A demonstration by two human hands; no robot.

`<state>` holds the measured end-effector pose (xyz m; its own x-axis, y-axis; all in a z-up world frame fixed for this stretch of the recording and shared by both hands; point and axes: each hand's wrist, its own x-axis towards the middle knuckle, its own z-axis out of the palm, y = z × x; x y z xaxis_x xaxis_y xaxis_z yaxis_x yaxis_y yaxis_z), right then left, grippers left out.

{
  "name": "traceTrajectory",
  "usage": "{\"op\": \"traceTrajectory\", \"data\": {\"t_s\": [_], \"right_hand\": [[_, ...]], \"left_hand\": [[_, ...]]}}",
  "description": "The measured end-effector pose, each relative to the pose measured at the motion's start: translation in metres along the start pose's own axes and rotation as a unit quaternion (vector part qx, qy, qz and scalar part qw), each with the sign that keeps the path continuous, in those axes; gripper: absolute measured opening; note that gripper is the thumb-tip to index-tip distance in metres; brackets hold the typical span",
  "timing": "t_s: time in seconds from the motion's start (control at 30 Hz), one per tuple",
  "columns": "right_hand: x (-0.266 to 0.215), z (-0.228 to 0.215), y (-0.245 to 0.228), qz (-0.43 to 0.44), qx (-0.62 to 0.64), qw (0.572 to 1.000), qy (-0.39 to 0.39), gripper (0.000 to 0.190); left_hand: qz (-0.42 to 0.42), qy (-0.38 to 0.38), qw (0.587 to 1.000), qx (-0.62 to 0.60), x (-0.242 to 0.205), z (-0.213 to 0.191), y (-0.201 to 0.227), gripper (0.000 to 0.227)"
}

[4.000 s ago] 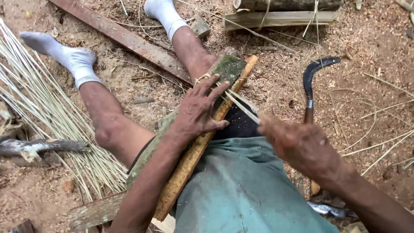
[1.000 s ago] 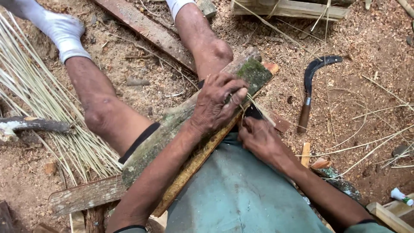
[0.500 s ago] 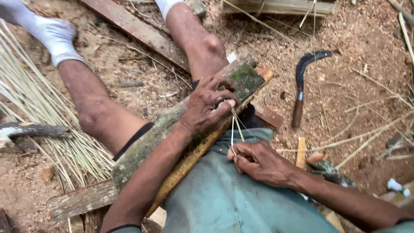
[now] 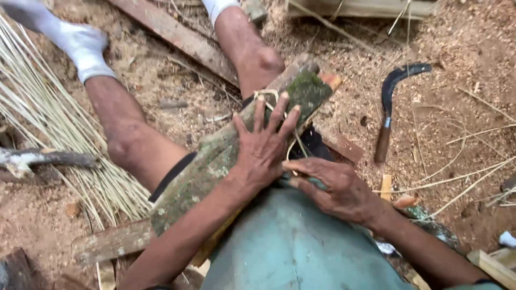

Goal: Binding two pieces of wood together using thin flexible strips by wrapping and tucking them.

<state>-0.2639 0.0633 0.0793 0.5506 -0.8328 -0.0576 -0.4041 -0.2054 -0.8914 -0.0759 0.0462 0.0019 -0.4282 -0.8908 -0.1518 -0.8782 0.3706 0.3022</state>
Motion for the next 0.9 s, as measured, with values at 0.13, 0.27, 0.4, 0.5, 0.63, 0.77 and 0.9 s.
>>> {"op": "traceTrajectory", "data": {"t_s": [0.13,0.27,0.4,0.5,0.63,0.77,0.9], "right_hand": [[0.008,0.002,0.026,-0.158,-0.143,0.976,0.039,0.021],[0.033,0.014,0.051,-0.266,-0.104,0.956,0.062,0.020],[0.024,0.037,0.055,-0.217,0.048,0.975,0.023,0.013],[0.007,0.041,0.057,-0.173,0.109,0.976,0.072,0.014],[-0.026,0.029,0.062,-0.093,0.117,0.986,0.073,0.015],[-0.039,0.012,0.038,-0.022,0.156,0.982,0.107,0.021],[-0.050,-0.001,0.013,0.022,0.204,0.968,0.143,0.023]], "left_hand": [[-0.010,0.031,0.999,-0.022,0.006,0.011,-0.005,0.128],[-0.017,0.028,0.999,-0.024,0.009,0.024,-0.013,0.113],[-0.047,0.003,0.999,-0.023,0.014,0.018,-0.019,0.108],[-0.055,-0.024,0.998,-0.012,0.015,-0.006,-0.023,0.121],[-0.054,0.032,0.998,0.000,0.029,-0.002,-0.029,0.132],[-0.026,0.033,0.999,0.015,0.036,-0.003,-0.022,0.127],[-0.014,0.025,0.999,-0.033,0.037,-0.009,-0.020,0.129]]}}
